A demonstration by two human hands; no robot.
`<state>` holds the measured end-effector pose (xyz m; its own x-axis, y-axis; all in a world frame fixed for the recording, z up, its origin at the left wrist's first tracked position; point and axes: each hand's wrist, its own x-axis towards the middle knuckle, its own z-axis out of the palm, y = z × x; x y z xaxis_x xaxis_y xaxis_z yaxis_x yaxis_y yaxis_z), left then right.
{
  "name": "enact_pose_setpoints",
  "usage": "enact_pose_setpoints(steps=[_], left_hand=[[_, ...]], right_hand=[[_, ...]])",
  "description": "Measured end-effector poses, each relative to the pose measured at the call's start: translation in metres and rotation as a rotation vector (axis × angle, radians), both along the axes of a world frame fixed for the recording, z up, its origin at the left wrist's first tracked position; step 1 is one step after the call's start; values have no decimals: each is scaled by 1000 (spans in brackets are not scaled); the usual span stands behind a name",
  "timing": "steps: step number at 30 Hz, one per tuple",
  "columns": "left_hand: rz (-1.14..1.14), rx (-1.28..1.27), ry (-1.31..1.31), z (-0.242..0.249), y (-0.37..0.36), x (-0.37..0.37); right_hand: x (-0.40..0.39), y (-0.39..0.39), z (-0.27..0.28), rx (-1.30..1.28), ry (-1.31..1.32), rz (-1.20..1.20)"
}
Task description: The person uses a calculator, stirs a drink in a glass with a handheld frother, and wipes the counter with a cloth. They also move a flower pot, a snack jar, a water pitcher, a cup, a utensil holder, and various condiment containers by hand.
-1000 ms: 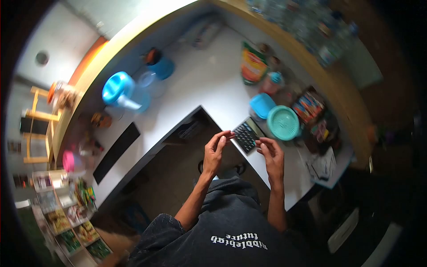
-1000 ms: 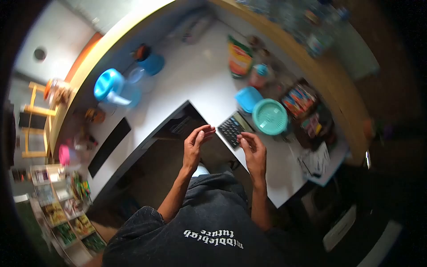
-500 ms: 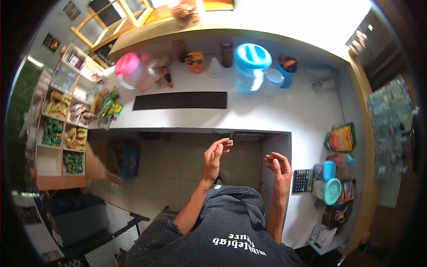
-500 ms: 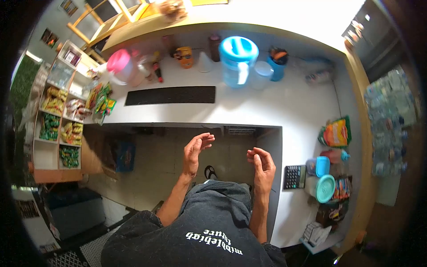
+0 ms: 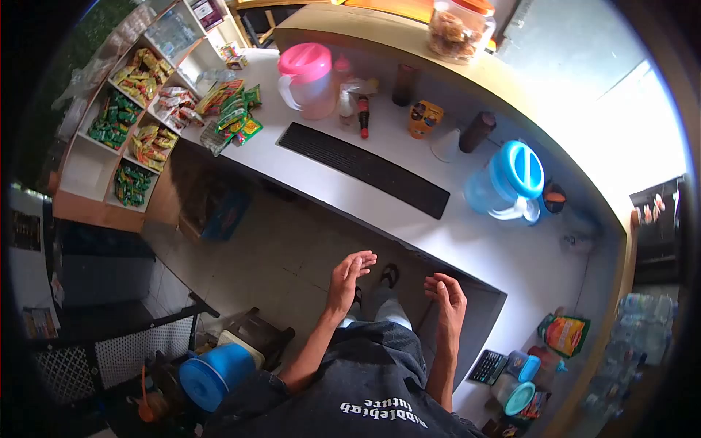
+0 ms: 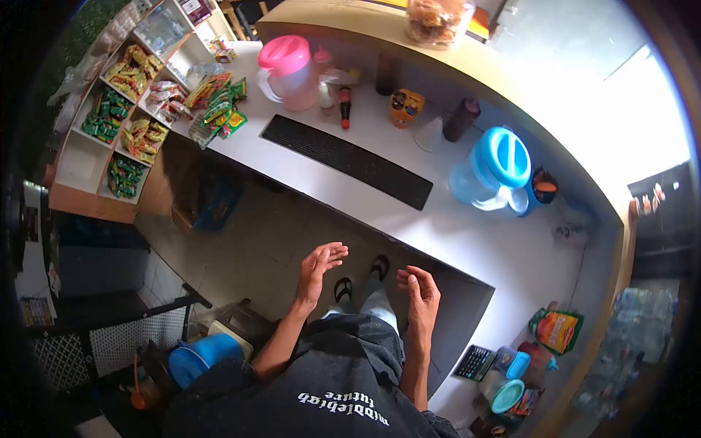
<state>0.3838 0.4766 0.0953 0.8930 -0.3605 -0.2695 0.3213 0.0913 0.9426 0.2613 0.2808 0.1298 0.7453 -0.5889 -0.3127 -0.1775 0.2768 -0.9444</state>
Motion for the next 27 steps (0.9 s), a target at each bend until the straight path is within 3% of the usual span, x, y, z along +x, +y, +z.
enact_pose_setpoints(steps=[7, 12, 20, 27], left_hand=[[213, -39, -18, 8, -12, 32], [477, -1, -137, 24, 7, 45], [826, 46, -140, 27, 92, 58], [943, 5, -81, 22, 182, 108]], right_hand=[[71, -32, -4, -26, 22, 249], [144, -20, 7, -72, -2, 584], [243, 59, 13, -134, -38, 947], [312, 154, 13, -173, -12, 1038]])
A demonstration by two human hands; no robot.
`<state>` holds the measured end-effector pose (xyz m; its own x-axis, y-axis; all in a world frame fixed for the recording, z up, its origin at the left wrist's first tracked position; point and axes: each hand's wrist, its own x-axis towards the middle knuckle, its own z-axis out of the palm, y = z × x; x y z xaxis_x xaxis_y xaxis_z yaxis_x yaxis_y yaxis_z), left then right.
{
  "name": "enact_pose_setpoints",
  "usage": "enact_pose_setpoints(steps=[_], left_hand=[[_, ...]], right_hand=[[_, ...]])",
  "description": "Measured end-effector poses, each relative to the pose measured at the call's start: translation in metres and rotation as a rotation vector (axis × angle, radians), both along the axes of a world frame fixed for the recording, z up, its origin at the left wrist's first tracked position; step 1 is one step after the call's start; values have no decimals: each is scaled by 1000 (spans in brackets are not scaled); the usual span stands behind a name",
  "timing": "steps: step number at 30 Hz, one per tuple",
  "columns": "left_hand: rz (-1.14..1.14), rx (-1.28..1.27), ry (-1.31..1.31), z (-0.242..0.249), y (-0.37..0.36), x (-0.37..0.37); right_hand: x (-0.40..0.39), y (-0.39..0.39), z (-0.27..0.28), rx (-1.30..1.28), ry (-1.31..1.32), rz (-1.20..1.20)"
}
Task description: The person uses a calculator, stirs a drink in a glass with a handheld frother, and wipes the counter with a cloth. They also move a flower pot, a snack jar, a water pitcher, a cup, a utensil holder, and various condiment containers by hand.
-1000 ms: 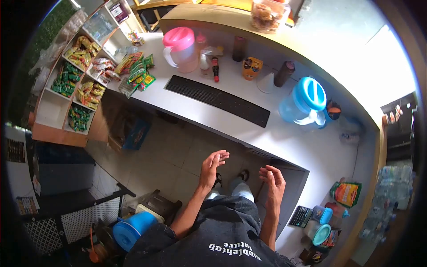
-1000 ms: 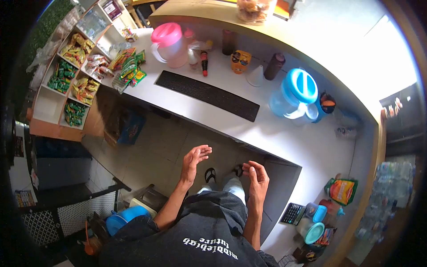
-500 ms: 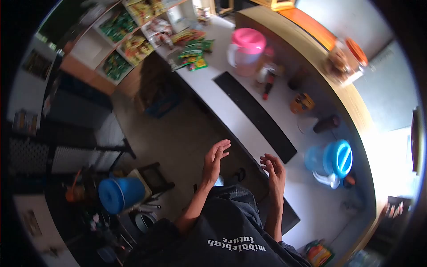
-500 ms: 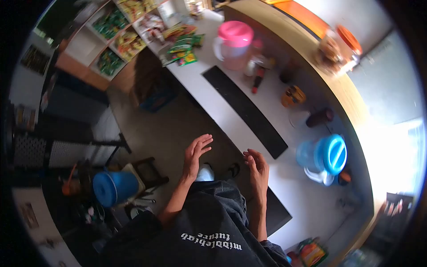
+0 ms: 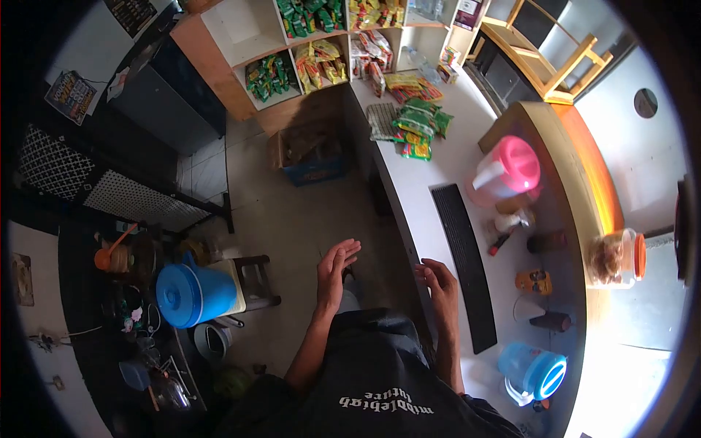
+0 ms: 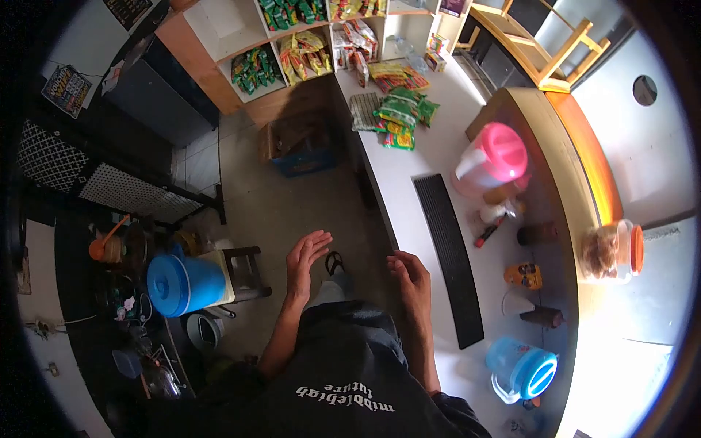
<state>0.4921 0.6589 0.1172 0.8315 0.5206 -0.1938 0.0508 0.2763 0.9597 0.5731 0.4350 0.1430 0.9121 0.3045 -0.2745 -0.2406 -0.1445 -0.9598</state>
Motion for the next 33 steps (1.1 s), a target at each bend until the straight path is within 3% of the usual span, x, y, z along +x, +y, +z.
enact_pose_setpoints(steps=[10, 23, 33], left_hand=[[-29, 24, 30, 3, 121, 100], [-128, -33, 72, -18, 164, 254], [-227, -142, 217, -70, 198, 349]], right_hand=[[98, 121, -5, 9, 55, -19], [249, 204, -39, 123, 5, -83], [317, 271, -105, -156, -139, -124]])
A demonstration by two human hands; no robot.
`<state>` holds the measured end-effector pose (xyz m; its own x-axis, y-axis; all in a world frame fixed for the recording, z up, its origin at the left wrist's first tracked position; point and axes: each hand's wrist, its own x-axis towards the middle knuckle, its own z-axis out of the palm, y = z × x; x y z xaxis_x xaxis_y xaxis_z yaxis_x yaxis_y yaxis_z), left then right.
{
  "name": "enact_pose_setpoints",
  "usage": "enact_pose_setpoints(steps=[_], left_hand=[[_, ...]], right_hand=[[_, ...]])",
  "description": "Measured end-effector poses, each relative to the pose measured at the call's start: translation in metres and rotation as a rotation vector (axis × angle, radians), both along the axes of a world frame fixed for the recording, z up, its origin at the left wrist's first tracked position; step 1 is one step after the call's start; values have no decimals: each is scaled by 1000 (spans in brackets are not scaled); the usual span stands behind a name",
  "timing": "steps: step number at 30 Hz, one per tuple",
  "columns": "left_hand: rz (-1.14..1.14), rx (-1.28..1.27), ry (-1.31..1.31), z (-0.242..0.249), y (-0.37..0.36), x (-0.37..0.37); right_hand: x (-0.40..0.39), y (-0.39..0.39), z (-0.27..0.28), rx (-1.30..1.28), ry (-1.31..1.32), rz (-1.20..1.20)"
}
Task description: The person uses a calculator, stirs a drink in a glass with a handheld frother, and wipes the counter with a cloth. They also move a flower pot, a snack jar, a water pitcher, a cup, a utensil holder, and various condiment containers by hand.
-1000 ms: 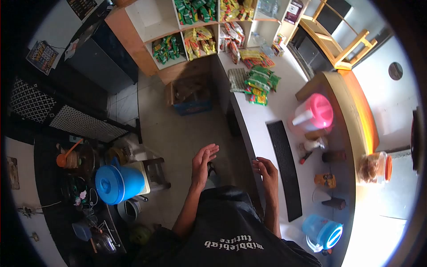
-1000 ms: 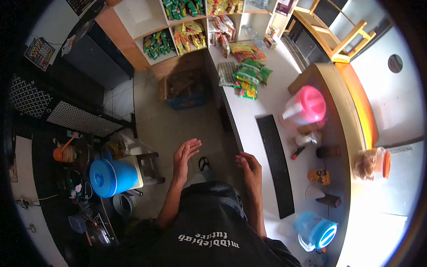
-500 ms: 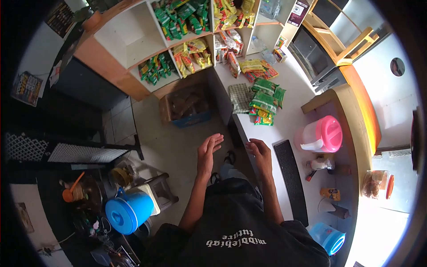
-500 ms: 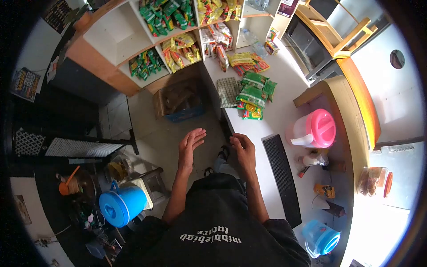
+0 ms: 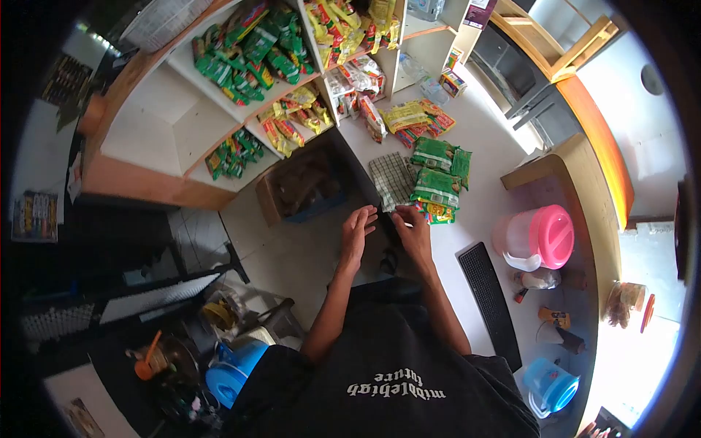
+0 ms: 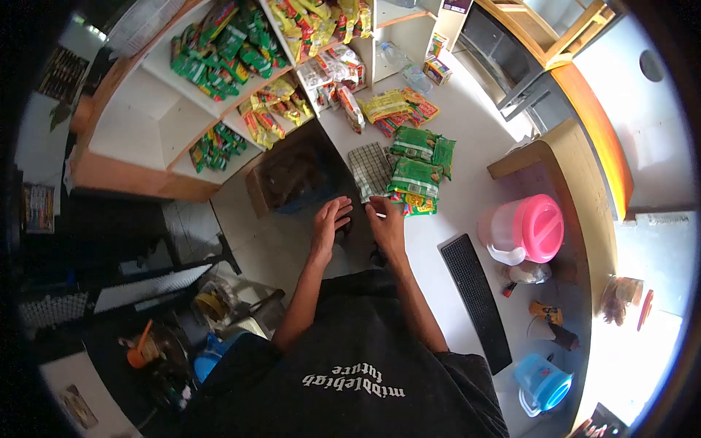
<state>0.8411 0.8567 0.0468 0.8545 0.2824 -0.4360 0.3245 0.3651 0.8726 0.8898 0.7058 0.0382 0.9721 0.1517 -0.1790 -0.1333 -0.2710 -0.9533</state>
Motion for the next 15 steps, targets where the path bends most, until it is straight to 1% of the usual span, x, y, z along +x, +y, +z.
enact_pose_setpoints(steps=[2, 5, 6, 9, 12, 15], left_hand=[[-39, -3, 14, -8, 10, 17], [-113, -9, 40, -16, 27, 34], [-136, -8, 40, -17, 34, 42], [-213, 1, 83, -22, 58, 59], [-260, -6, 63, -32, 80, 70], [-315, 8, 91, -38, 99, 81]], right_hand=[[14, 17, -10, -68, 3, -10], [35, 39, -45, -376, -235, 12], [42, 46, -55, -450, -259, 36], [50, 66, -80, -784, -511, 12], [59, 77, -99, -1014, -496, 29], [62, 73, -93, -853, -413, 36]])
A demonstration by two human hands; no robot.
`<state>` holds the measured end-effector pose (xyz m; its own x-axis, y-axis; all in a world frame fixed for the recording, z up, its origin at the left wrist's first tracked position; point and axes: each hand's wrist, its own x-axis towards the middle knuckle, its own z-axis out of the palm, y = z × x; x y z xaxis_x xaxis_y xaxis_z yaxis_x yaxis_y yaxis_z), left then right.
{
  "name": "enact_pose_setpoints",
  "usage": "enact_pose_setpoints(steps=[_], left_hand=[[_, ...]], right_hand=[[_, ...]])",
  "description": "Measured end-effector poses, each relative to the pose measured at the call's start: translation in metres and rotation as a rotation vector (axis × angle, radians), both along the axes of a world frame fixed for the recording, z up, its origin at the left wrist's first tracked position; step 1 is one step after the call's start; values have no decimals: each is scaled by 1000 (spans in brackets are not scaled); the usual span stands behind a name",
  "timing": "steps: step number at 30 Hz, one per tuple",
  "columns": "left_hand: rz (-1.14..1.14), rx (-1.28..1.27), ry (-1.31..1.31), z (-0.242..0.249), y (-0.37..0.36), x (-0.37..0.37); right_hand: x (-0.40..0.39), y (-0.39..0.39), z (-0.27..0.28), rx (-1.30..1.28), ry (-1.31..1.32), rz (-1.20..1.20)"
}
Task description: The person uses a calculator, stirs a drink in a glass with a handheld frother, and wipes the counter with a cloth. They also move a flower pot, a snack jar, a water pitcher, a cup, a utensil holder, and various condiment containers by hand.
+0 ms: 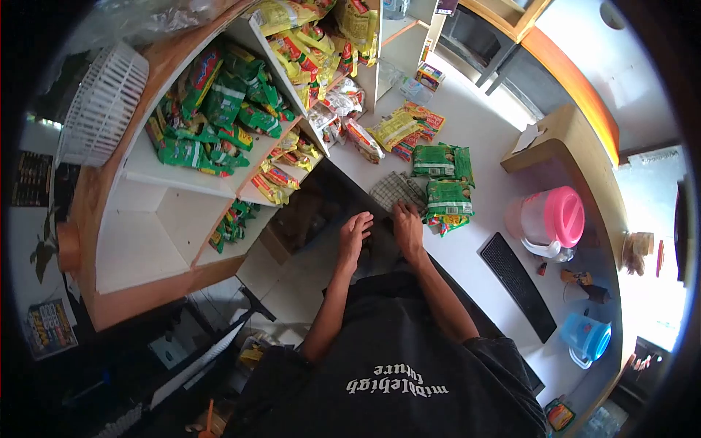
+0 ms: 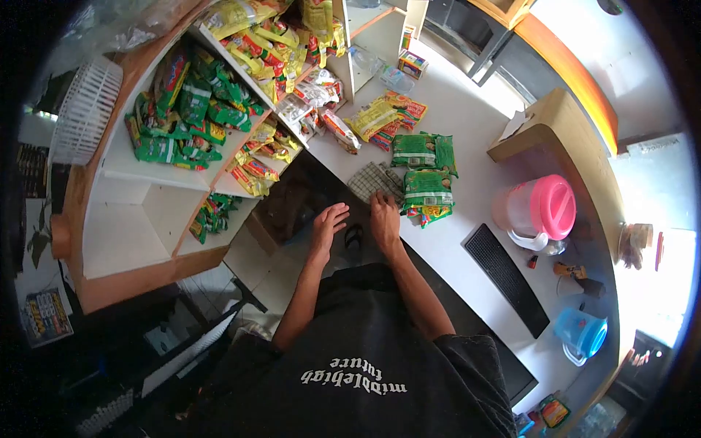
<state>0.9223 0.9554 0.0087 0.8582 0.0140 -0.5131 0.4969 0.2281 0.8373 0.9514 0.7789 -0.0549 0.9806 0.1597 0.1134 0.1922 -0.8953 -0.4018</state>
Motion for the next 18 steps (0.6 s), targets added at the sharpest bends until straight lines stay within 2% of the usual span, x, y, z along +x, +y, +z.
enact_pose_setpoints(steps=[3, 6, 7, 10, 12, 16, 18], left_hand=[[-53, 26, 41, -5, 7, 10], [-36, 22, 14, -10, 4, 14], [-46, 13, 38, -8, 3, 18], [-121, -61, 105, 11, -8, 28], [-213, -161, 139, 33, -13, 34], [-352, -106, -59, 56, -33, 41], [-399, -107, -125, 67, -43, 41]], right_hand=[[4, 2, 18, 258, 245, -244], [3, 4, 64, 604, 301, -458], [2, -2, 65, 732, 367, -440], [-16, -10, 93, 1335, 473, -457], [-28, -18, 102, 1472, 463, -479], [-53, -22, 140, 1666, 349, -619], [-65, -27, 152, 1590, 272, -648]])
